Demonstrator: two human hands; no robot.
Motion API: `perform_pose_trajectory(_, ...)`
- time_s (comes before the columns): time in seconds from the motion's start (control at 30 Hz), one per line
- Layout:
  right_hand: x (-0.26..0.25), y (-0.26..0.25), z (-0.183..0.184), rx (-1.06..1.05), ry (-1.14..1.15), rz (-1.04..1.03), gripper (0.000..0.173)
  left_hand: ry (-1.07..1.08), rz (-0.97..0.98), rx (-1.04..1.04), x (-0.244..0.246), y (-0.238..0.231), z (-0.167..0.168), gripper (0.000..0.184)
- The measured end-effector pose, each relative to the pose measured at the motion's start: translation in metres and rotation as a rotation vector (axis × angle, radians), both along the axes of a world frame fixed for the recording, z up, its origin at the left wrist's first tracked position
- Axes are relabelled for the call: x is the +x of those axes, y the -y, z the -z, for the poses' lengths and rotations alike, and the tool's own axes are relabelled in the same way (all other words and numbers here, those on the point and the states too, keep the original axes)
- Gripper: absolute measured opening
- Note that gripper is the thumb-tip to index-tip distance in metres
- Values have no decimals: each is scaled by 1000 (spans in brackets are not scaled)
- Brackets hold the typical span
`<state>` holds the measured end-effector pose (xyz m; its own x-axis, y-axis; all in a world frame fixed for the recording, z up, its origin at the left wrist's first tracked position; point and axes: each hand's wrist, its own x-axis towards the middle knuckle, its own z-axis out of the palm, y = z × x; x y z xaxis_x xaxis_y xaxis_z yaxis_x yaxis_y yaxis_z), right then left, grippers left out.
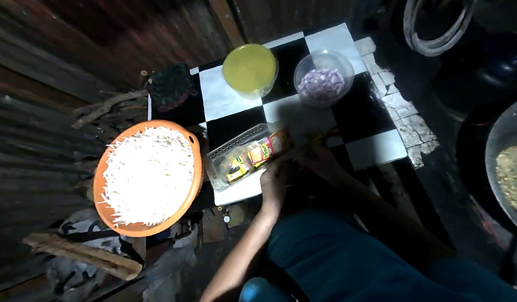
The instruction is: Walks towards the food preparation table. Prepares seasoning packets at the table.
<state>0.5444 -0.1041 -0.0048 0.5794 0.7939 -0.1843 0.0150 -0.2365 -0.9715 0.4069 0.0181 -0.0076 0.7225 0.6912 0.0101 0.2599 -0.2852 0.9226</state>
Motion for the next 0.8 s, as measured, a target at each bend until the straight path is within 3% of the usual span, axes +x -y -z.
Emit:
perform_pose_trajectory(0.1, 2, 11, 10, -12, 48, -45, 39, -56, 7, 9, 5, 11, 2, 16)
perform_pose_trajectory(0.3, 8, 23, 19, -4, -100, 67, 34, -125, 13, -130, 17, 16, 9, 17)
perform_pose_trajectory(0.47, 23, 27, 40, -94, 84, 120, 34, -217, 143, 76, 8, 7, -17, 27)
perform_pose_trajectory(0.6, 31, 19, 63, -208, 190, 49, 30, -85, 50, 332, -17, -45, -30, 20)
perform_pose_trajectory(0.8, 31, 5, 52, -325, 372, 48, 41, -429, -24, 502, -44, -116, -19, 17)
